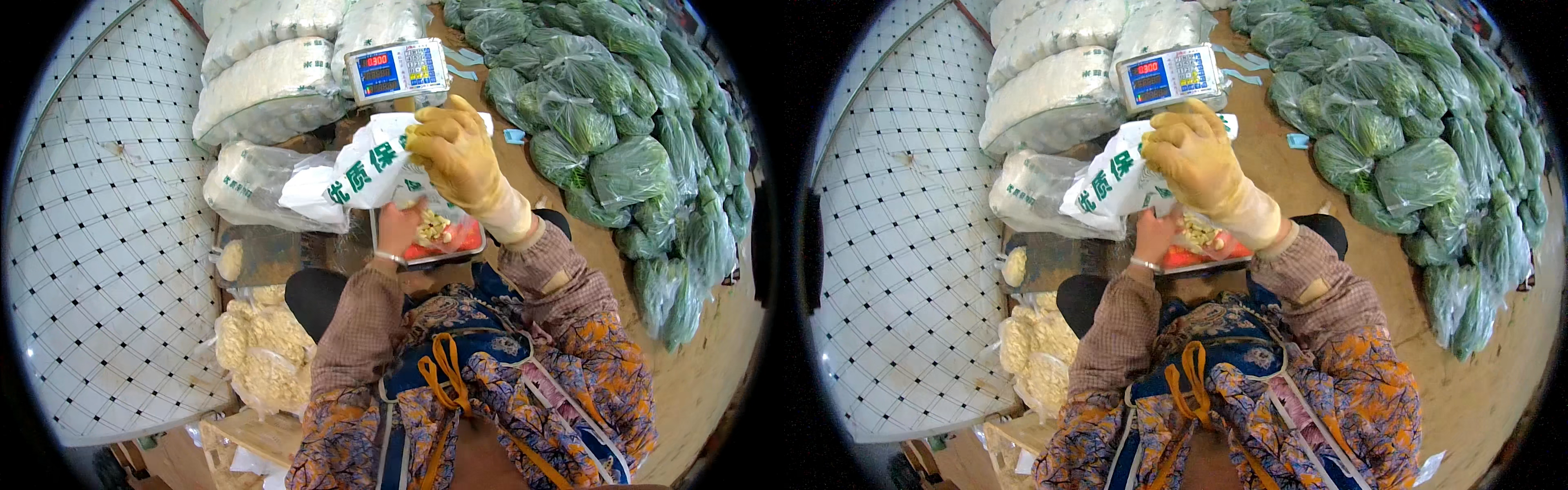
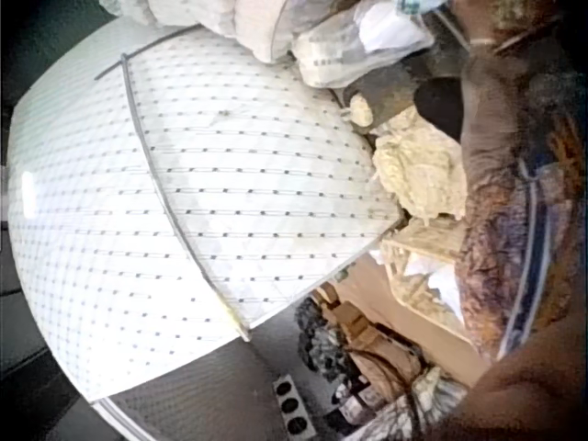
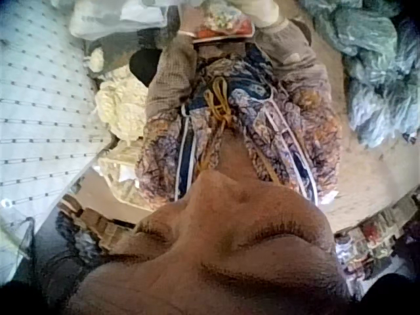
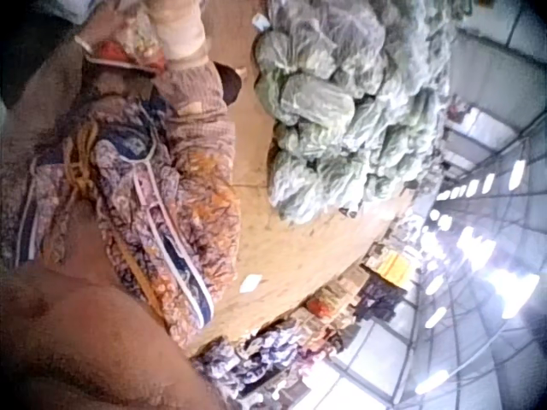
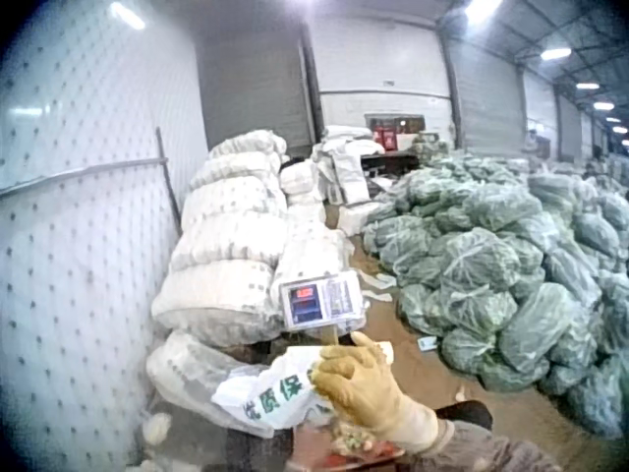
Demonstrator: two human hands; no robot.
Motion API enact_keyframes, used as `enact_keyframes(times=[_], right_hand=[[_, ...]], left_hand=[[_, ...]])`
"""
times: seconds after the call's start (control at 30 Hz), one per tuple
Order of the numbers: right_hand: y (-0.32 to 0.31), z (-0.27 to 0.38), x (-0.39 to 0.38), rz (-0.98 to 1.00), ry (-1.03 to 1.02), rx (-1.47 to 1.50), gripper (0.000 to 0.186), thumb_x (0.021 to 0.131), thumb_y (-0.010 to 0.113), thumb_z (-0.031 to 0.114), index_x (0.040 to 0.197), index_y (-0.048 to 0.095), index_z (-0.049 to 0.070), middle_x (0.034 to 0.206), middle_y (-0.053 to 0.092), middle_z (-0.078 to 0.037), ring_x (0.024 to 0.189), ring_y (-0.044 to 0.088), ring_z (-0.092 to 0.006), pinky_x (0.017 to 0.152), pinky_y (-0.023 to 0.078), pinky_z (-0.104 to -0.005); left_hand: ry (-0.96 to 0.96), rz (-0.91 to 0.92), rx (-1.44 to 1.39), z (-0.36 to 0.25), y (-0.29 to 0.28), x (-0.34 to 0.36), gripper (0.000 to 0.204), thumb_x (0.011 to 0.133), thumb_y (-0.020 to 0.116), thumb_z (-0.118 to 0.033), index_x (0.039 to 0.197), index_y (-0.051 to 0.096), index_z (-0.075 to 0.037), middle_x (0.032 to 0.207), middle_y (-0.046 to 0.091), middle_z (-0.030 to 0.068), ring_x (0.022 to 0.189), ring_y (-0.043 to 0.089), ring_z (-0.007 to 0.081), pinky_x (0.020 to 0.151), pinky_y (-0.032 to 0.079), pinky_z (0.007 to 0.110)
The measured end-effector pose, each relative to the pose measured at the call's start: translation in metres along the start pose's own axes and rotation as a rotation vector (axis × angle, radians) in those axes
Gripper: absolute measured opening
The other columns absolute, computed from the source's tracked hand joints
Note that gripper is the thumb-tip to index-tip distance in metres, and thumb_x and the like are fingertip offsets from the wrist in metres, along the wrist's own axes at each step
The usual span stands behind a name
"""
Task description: The person fills plastic bags with peeled garlic cloves from a large container, weighs them on a digital scale, and ties the bags closed.
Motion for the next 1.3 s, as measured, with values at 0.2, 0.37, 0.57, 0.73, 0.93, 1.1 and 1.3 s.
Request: enact_keyframes(times=[0.2, 0.37, 0.57, 0.73, 0.93, 1.1, 1.3], right_hand=[[0.011, 0.017, 0.009, 0.047, -0.095, 0.138, 0.023, 0.064, 0.061, 0.009, 0.086, 0.056, 0.011, 0.090, 0.053, -0.004, 0.093, 0.047, -0.0239, 0.083, 0.033, -0.0403], [-0.030, 0.019, 0.004, -0.182, 0.101, 0.196, 0.030, 0.071, 0.057, -0.003, 0.101, 0.051, -0.001, 0.105, 0.051, -0.014, 0.100, 0.047, -0.0228, 0.085, 0.039, -0.0323], [-0.024, -0.023, -0.062, -0.068, 0.364, 0.391, 0.028, 0.081, 0.048, 0.002, 0.109, 0.047, -0.001, 0.115, 0.044, -0.011, 0.109, 0.040, -0.0202, 0.094, 0.029, -0.0308], [-0.014, -0.044, -0.088, 0.008, 0.503, 0.542, 0.026, 0.083, 0.047, 0.004, 0.109, 0.047, -0.001, 0.115, 0.044, -0.009, 0.108, 0.040, -0.0175, 0.092, 0.029, -0.0286], [0.020, -0.047, -0.095, 0.137, 0.605, 0.466, 0.025, 0.080, 0.048, 0.003, 0.105, 0.049, -0.001, 0.107, 0.050, -0.011, 0.101, 0.046, -0.0190, 0.088, 0.034, -0.0293], [0.036, -0.037, -0.082, 0.175, 0.379, 0.298, 0.030, 0.073, 0.051, -0.001, 0.103, 0.050, 0.001, 0.104, 0.051, -0.012, 0.098, 0.047, -0.0240, 0.087, 0.035, -0.0314], [0.075, -0.007, -0.076, 0.282, 0.481, 0.409, 0.053, 0.072, 0.053, 0.001, 0.122, 0.034, 0.003, 0.098, 0.050, -0.011, 0.094, 0.048, -0.0238, 0.083, 0.037, -0.0315]], left_hand=[[-0.194, -0.289, -0.293, 0.011, -0.020, -0.011, 0.055, 0.083, 0.045, -0.041, 0.106, 0.041, 0.009, 0.089, 0.057, 0.0165, 0.076, 0.059, 0.0234, 0.066, 0.049, 0.029], [-0.260, -0.316, -0.724, 0.010, -0.029, -0.026, 0.050, 0.083, 0.047, -0.035, 0.117, 0.030, -0.003, 0.096, 0.055, 0.0171, 0.075, 0.059, 0.0289, 0.068, 0.049, 0.036], [0.210, -0.388, -0.963, -0.055, -0.141, -0.133, 0.056, 0.084, 0.039, -0.044, 0.118, 0.031, -0.001, 0.106, 0.048, 0.0176, 0.086, 0.054, 0.0293, 0.075, 0.047, 0.040], [0.654, -1.018, -0.685, -0.073, -0.284, -0.325, 0.053, 0.087, 0.030, -0.041, 0.124, 0.029, -0.002, 0.121, 0.039, 0.0173, 0.116, 0.031, 0.0277, 0.099, 0.021, 0.042], [0.865, -1.131, -0.815, 0.002, -0.374, -0.651, 0.071, 0.077, 0.047, -0.043, 0.127, 0.020, 0.001, 0.130, 0.025, 0.0159, 0.120, 0.025, 0.0260, 0.100, 0.019, 0.036], [0.470, -1.979, -0.825, 0.019, -0.349, -0.541, 0.060, 0.080, 0.050, -0.027, 0.124, 0.021, 0.002, 0.118, 0.039, 0.0190, 0.102, 0.045, 0.0314, 0.085, 0.042, 0.040], [0.143, -1.134, -0.725, 0.003, -0.346, -0.289, 0.029, 0.081, 0.049, -0.022, 0.102, 0.050, -0.002, 0.101, 0.051, 0.0111, 0.095, 0.047, 0.0231, 0.086, 0.039, 0.035]])
Point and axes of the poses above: each hand's wrist, its own x-axis towards the middle knuckle, its own y-axis out of the palm, z = x × y, the point moved 4 cm from there along x, towards the middle knuckle
